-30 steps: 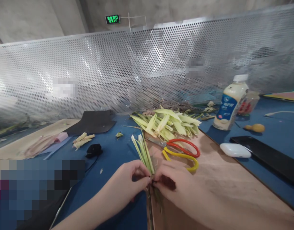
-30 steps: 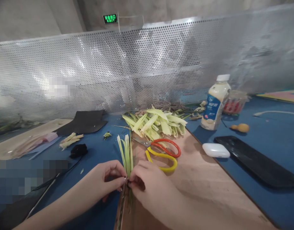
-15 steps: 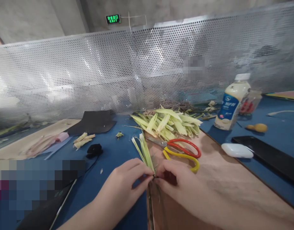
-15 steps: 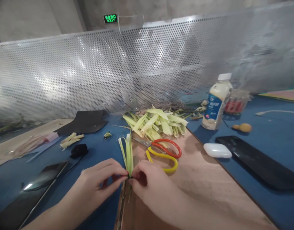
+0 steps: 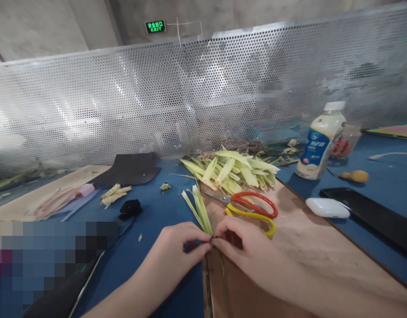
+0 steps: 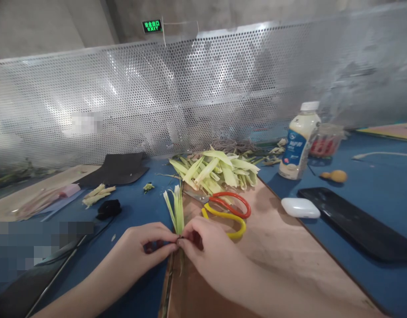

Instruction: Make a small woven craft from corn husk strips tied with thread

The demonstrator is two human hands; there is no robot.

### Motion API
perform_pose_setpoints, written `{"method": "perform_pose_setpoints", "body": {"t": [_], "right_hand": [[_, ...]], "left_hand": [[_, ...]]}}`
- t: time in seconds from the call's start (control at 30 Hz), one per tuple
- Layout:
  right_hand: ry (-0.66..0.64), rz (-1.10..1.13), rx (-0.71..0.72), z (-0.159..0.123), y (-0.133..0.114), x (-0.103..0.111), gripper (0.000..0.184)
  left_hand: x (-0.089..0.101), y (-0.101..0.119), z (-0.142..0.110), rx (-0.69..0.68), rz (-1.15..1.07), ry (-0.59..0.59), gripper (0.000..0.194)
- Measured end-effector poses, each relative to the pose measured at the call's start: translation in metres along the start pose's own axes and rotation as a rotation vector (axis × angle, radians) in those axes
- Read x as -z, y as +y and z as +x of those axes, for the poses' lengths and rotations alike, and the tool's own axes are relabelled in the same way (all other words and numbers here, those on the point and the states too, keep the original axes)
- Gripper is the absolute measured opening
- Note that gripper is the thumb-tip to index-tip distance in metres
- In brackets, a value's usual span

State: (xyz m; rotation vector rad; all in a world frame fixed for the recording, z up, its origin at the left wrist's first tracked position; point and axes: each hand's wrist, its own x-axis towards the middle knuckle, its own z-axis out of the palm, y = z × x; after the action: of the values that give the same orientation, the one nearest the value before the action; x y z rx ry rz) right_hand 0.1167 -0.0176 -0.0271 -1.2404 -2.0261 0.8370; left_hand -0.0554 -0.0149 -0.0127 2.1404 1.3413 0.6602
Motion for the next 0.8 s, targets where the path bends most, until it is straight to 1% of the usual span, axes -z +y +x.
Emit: {"method": "perform_pose_setpoints", "body": {"t": [0.07, 0.17, 0.33, 0.5, 0.8], "right_hand": [[-0.006, -0.005, -0.013, 0.0002, -0.0016, 0.0006, 0.007], [-0.007, -0.008, -0.042, 0.0017, -0.0027, 0.0015, 0.007], [-0.002, 0.002, -0.044, 0.0042, -0.0012, 0.0018, 0.008], [-0.010, -0.019, -0.040, 0.0047, -0.0001, 0.0023, 0.007], [-0.013, -0.091, 0.018, 0.0037, 0.0003, 0.0025, 0.006]], "left_hand": [[-0.0012, -0.0005, 0.0005, 0.022, -0.014, -0.006, 0.017], [-0.0034, -0.0024, 0.0010, 0.056, -0.048, 0.021, 0.017], [-0.0050, -0.0025, 0.0011, 0.080, -0.071, 0.043, 0.016], [-0.0029, 0.0014, 0.0024, 0.140, -0.117, -0.004, 0.016], [-0.0018, -0.0013, 0.0028, 0.173, -0.145, -0.095, 0.014]]}}
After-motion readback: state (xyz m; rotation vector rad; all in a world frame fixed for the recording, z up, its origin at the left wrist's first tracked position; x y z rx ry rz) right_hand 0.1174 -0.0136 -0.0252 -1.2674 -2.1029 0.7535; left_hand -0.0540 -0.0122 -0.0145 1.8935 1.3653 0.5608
